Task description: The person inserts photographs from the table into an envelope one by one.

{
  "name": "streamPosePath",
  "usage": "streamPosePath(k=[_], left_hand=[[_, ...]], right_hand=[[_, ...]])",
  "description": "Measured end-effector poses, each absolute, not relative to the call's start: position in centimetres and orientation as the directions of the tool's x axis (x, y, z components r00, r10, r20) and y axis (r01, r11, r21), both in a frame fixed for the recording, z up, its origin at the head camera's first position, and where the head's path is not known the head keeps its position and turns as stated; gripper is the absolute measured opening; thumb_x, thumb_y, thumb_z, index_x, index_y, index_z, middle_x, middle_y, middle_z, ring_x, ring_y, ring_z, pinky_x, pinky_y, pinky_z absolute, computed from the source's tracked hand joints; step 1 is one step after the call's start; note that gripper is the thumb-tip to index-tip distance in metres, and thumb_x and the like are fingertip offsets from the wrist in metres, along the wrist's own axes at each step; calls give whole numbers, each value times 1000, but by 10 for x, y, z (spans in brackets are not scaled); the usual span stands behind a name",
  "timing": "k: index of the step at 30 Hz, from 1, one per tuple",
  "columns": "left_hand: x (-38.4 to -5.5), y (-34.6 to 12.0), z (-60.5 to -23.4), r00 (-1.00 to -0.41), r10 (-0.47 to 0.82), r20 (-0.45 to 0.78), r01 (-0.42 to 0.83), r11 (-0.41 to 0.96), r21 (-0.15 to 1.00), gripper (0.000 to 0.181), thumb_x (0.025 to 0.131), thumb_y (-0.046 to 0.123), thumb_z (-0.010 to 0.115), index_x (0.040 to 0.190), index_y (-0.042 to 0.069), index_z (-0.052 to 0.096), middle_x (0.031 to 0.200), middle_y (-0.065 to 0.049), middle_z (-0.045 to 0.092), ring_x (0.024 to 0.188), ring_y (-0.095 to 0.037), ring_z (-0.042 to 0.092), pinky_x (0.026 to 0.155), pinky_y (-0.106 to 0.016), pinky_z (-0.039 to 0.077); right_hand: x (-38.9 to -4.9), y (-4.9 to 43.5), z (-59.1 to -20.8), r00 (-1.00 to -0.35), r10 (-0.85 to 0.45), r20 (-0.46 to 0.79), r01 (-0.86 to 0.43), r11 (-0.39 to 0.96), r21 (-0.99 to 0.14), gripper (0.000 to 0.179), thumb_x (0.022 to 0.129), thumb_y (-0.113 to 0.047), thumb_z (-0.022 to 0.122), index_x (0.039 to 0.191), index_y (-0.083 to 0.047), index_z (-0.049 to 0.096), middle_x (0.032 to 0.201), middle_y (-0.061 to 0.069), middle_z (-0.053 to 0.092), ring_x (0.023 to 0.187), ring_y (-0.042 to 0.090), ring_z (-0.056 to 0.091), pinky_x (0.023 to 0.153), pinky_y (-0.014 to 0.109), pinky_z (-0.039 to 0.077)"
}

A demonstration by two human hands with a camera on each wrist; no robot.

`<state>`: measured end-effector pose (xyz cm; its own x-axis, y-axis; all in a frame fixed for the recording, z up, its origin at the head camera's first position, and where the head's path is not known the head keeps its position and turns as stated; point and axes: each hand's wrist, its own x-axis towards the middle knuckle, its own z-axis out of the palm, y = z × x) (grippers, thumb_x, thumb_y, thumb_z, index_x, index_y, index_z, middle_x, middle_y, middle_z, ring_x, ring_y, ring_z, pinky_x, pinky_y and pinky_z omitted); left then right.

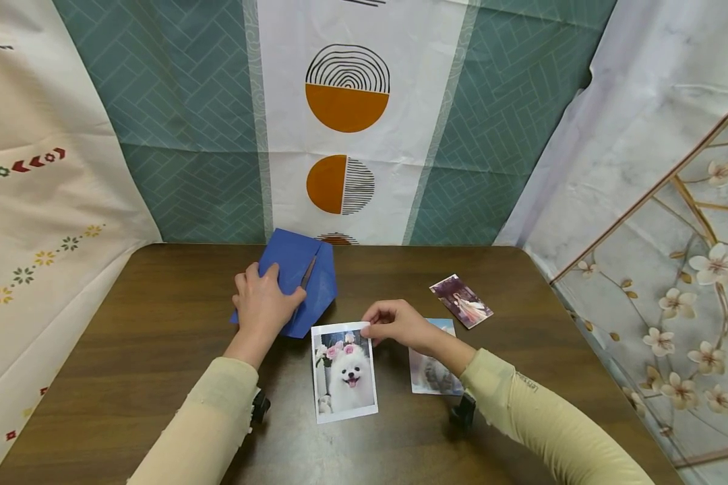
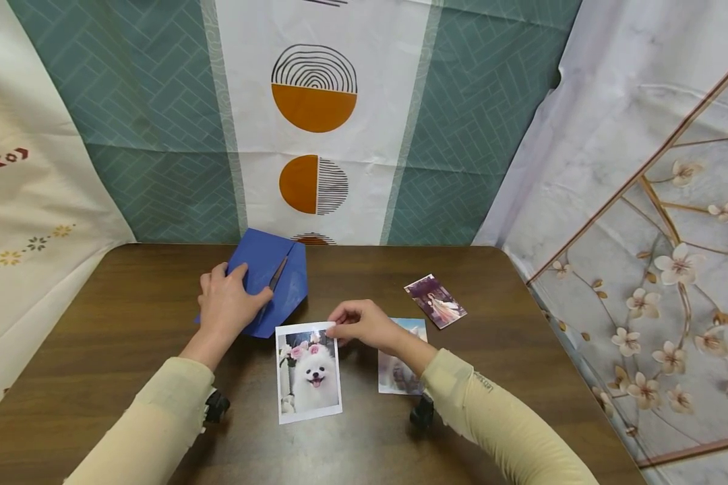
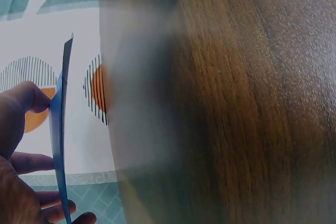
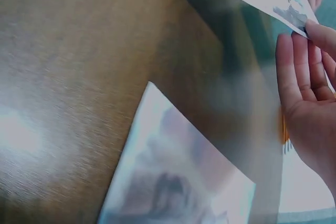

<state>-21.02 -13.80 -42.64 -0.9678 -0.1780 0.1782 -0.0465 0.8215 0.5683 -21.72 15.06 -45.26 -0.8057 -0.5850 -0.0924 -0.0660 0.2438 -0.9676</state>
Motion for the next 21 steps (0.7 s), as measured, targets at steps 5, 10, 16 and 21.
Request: streamPosePath(k=[5,10,16,21], left_hand=[[-210,-137,-425,-969,-177,172,-50,823,566,73,94,37,74,150,-5,55,158,-38,36,142,-58,32,102,-80,38],[-209,-135,-425,-970,-176,167,-53,824,565,73,94,37,75,150,-5,55,158,-38,36,142,-58,32,103,-79,38],[-209,-132,-427,-969,-177,171,-52,828,558,73,94,38,76,150,-5,56,158,-37,36,142,-57,33,102,-79,39],[-208,-132,-429,-968,-180,176,-52,828,558,74,93,39,76,150,-5,57,158,-38,37,142,-58,33,103,-79,39]], right_hand=[[-225,153,-447,-831,-548,-99,-19,206,-978,16,97,-2,76,110,7,73,90,6,69,80,19,69,76,45,65],[-234,153,-439,-849,-518,-106,26,160,-987,13,97,0,74,109,3,75,92,8,68,81,20,69,79,52,65],[-246,151,-431,-872,-474,-122,66,134,-989,14,97,3,73,110,-2,77,94,8,65,85,22,68,83,52,64],[-258,145,-432,-884,-449,-130,89,113,-990,13,98,2,72,109,-2,76,95,9,66,84,20,69,80,42,65]])
